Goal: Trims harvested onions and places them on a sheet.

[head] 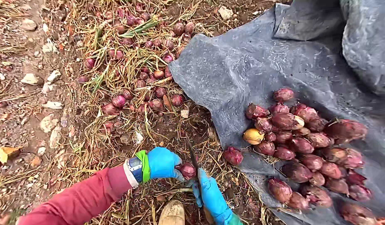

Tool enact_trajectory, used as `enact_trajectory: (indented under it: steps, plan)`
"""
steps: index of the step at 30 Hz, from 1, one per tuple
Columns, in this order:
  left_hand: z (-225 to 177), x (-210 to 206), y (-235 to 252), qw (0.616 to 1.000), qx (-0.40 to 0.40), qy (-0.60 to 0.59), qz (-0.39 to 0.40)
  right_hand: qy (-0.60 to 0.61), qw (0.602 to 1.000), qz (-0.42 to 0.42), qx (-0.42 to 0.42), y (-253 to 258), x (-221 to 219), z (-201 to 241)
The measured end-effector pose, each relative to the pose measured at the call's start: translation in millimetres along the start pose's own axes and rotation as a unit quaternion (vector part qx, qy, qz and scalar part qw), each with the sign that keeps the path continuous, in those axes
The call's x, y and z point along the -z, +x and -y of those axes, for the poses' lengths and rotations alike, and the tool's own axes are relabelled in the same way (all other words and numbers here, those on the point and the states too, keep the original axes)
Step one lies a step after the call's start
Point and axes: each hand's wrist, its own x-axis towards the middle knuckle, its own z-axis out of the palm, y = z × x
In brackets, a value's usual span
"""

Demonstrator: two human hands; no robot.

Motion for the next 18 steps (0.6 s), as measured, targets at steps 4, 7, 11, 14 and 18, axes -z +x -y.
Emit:
enact_trajectory:
  steps: [4,7,11,14,18]
  plan:
    - [-19.6,12.5,-7.3,0.979,0.075,-0.026,-0.185,0.004,1.000,-0.030,0.006,-19.5,18.8,-2.3]
    - [-85.3,-4.3,-21.3,0.996,-0.044,0.060,-0.045,-0.125,0.990,0.060,-0.013,-33.8,34.0,4.4]
    - [-114.1,10.4,2.8,0.994,-0.052,0.068,-0.069,-0.008,0.991,-0.089,0.102,-43.2,70.1,27.6]
    - [-47.4,74.6,49.7,0.953,0.142,0.001,-0.266,0.145,0.955,-0.240,0.101,-39.5,99.9,40.9]
    - [66.1,127.0,117.7,0.881,0.313,-0.121,-0.332,0.118,0.966,-0.226,0.033,-44.5,96.9,9.8]
